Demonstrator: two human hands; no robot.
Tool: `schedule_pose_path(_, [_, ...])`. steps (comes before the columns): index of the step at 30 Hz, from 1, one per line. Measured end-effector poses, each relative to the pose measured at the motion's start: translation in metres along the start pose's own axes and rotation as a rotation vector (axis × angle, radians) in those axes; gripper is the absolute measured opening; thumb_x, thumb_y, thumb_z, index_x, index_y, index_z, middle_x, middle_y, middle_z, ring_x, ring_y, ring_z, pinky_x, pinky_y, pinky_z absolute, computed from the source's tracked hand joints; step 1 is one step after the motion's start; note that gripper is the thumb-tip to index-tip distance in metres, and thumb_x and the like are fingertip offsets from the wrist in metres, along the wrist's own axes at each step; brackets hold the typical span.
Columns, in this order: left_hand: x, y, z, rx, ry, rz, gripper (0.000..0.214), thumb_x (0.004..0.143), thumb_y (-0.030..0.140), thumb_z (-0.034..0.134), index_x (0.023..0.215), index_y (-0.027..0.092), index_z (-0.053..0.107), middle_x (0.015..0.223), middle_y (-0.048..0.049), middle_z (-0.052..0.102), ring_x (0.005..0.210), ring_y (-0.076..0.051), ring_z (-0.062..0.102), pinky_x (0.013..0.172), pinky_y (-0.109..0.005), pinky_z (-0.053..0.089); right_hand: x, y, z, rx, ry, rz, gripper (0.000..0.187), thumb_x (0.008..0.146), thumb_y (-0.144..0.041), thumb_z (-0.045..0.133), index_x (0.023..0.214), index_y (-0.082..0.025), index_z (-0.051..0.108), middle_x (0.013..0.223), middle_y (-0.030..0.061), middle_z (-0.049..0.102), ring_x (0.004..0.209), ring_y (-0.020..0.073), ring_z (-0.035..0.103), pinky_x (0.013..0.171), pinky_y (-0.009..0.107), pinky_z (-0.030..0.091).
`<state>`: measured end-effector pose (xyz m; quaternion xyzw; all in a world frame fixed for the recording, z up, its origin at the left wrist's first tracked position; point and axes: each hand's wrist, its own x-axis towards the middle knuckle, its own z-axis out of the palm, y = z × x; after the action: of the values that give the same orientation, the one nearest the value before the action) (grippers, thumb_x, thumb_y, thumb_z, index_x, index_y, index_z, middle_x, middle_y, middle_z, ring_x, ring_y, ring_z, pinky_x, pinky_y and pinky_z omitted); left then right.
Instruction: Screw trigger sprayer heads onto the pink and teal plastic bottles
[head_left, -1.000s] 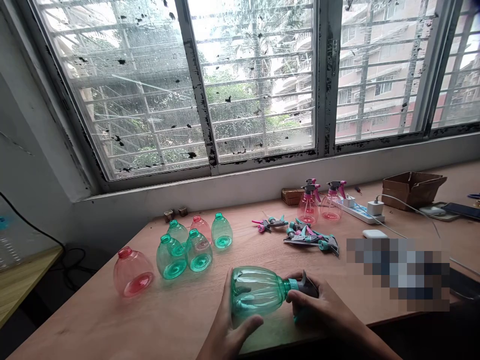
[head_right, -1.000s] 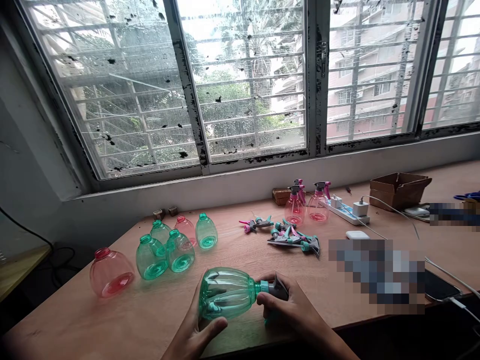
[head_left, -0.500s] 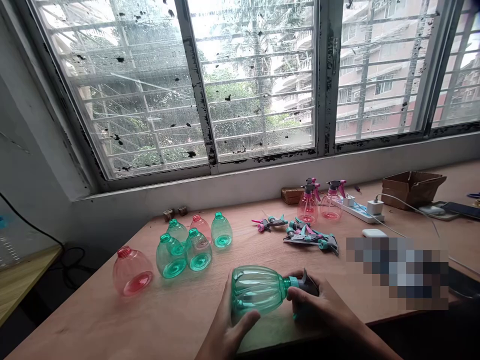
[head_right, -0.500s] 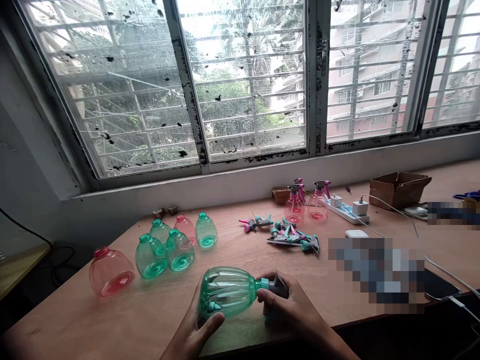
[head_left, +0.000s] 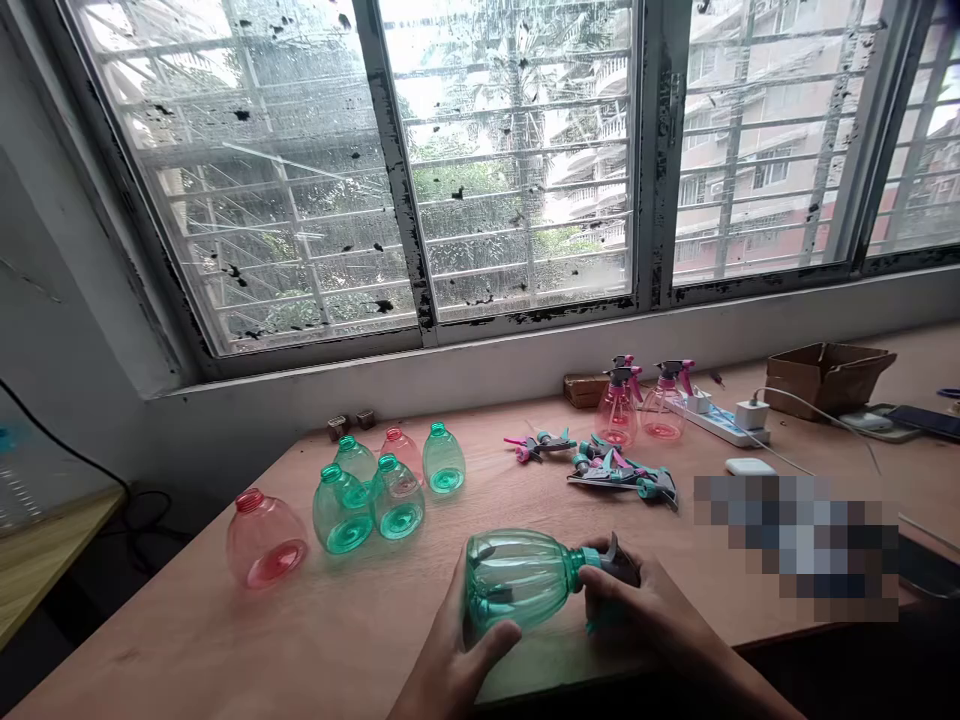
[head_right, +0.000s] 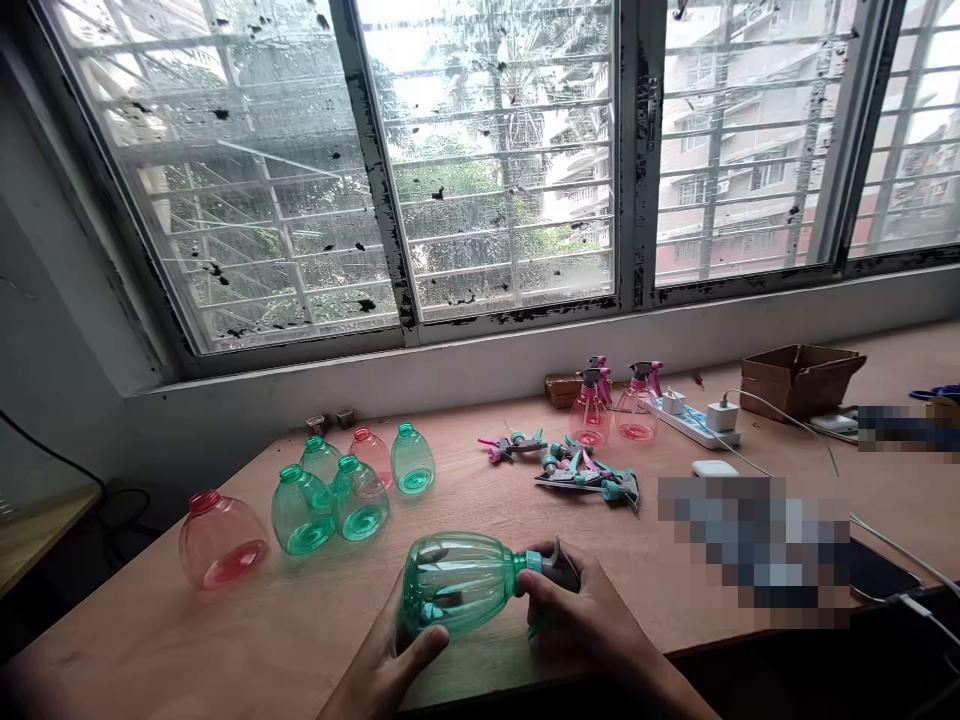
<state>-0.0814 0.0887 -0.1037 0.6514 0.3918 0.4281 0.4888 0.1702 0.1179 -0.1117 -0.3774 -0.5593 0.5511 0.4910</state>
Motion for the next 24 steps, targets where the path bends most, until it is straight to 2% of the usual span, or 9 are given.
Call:
schedule_pose_path(4, [0.0018,0.0006,0.0028,0.005,0.051,-0.018,0.105,0.079,0.045,0.077,0.157,0.027,0.009,0.152,-0.0146,0.045,0.142,-0.036,0.038,0.118,-0.05,0.029,0.0007,0.0005,-0.0002,0.021,0.002,-0.008,0.044,0.076,-0.059,0.075,0.086,-0.017,0.065,0.065,0.0019,0.071,0.063,0.021,0.065,0.061,0.03,0.052])
schedule_pose_path(8, [0.0026,-0.0044,0.0038,0.005,0.083,-0.001,0.111,0.078,0.039,0.079,0.157,0.032,0.002,0.155,-0.013,0.04,0.139,-0.034,0.044,0.118,-0.05,0.03,0.0008,0.0019,-0.0006,0.019,0.01,-0.003,0.043,0.077,-0.059,0.073,0.084,-0.017,0.066,0.063,0.002,0.07,0.061,0.0201,0.064,0.061,0.029,0.051])
schedule_pose_path(11, [0.0014,-0.0066,0.0024,0.043,0.068,-0.01,0.118,0.076,0.041,0.081,0.157,0.029,-0.003,0.157,-0.0136,0.037,0.143,-0.036,0.037,0.12,-0.051,0.024,0.0006,0.0015,-0.0014,0.011,-0.021,-0.003,0.041,0.079,-0.056,0.074,0.086,-0.016,0.066,0.066,0.0024,0.071,0.063,0.0194,0.064,0.063,0.029,0.051])
schedule_pose_path(16, [0.0012,-0.0047,0.0004,0.021,0.055,-0.018,0.102,0.084,0.049,0.07,0.158,0.022,0.005,0.152,-0.0174,0.045,0.141,-0.037,0.04,0.118,-0.052,0.029,-0.0001,-0.0013,-0.0021,0.004,-0.049,-0.007,0.039,0.08,-0.053,0.074,0.089,-0.016,0.065,0.068,0.0025,0.072,0.066,0.0194,0.065,0.065,0.029,0.051])
schedule_pose_path(20, [0.0026,-0.0027,0.0006,0.084,0.102,0.003,0.106,0.081,0.042,0.076,0.158,0.029,0.004,0.16,-0.0122,0.033,0.146,-0.035,0.032,0.121,-0.051,0.023,-0.0003,-0.0006,-0.0019,0.023,-0.046,-0.016,0.039,0.081,-0.054,0.072,0.089,-0.016,0.065,0.067,0.003,0.072,0.066,0.0194,0.065,0.065,0.03,0.052])
schedule_pose_path(24, [0.0,-0.0024,0.0016,0.079,0.061,0.006,0.112,0.079,0.045,0.077,0.157,0.03,-0.001,0.16,-0.0123,0.033,0.146,-0.035,0.032,0.122,-0.05,0.021,0.0006,0.0024,-0.001,0.09,-0.009,-0.017,0.04,0.079,-0.054,0.075,0.086,-0.016,0.064,0.068,0.0019,0.07,0.063,0.0178,0.064,0.061,0.029,0.052])
